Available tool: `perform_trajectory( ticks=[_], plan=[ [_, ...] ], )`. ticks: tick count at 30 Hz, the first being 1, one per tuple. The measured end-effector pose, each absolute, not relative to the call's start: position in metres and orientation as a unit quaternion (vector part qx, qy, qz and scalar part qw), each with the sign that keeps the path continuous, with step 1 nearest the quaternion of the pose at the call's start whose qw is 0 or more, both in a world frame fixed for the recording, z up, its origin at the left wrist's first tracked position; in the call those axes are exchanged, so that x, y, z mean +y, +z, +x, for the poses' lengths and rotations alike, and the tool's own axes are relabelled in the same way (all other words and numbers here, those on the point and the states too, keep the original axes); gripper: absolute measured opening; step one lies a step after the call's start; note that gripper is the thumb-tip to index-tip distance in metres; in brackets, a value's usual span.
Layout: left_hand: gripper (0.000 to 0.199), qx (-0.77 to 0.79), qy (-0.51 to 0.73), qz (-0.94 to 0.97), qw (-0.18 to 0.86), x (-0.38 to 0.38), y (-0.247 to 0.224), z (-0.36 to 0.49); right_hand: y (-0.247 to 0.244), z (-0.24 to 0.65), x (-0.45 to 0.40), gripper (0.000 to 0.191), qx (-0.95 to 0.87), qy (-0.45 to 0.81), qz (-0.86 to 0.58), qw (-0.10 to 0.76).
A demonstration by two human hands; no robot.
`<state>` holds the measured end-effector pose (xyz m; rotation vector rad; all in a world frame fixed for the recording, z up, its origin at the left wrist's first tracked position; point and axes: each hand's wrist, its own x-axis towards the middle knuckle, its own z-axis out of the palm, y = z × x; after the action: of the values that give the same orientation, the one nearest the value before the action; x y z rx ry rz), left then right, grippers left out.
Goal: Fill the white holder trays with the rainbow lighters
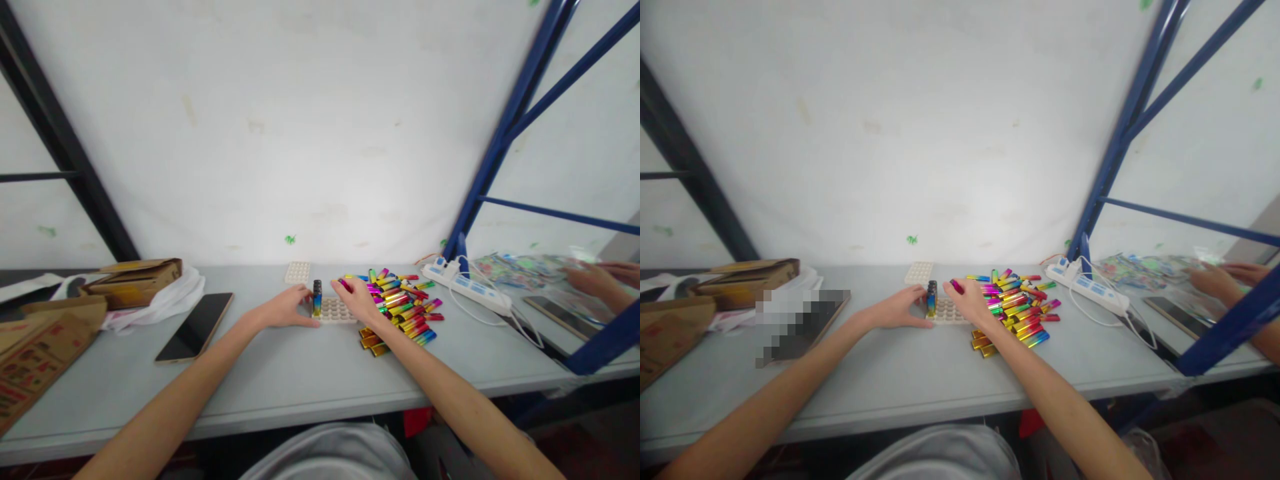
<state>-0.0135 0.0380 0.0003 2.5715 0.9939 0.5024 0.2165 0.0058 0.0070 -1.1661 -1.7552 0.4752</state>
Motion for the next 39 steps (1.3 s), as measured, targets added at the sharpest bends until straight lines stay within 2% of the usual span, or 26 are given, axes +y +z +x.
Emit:
perform_trajectory(
  ticks=[5,11,15,20,23,27,31,35,39],
  plan=[
    [0.064,0.352,0.181,0.902,0.171,0.039,-0.001,-0.014,0.007,0.220,0.007,0.033,-0.707,0.175,-0.492,0.478],
    [0.067,0.351,0.186,0.901,0.176,0.044,-0.007,-0.015,0.012,0.226,0.005,0.038,-0.724,0.162,-0.472,0.476],
    [0.073,0.345,0.186,0.900,0.189,0.050,-0.009,-0.018,0.014,0.226,0.001,0.035,-0.772,0.200,-0.421,0.432],
    [0.070,0.341,0.189,0.898,0.205,0.055,-0.010,-0.023,0.013,0.224,-0.002,0.040,-0.841,0.111,-0.364,0.385],
    [0.070,0.345,0.185,0.894,0.219,0.055,-0.009,-0.024,0.012,0.223,-0.003,0.043,-0.855,0.118,-0.369,0.345],
    [0.069,0.341,0.190,0.892,0.228,0.056,-0.009,-0.024,0.010,0.222,-0.003,0.038,-0.850,0.128,-0.367,0.356],
    [0.069,0.335,0.189,0.894,0.231,0.055,-0.008,-0.024,0.008,0.222,-0.001,0.031,-0.877,0.123,-0.356,0.299],
    [0.070,0.336,0.192,0.893,0.228,0.053,-0.007,-0.023,0.006,0.214,-0.002,0.027,-0.891,0.061,-0.375,0.249],
    [0.070,0.337,0.187,0.897,0.219,0.053,-0.006,-0.023,0.008,0.208,-0.006,0.035,-0.886,0.008,-0.410,0.218]
  ],
)
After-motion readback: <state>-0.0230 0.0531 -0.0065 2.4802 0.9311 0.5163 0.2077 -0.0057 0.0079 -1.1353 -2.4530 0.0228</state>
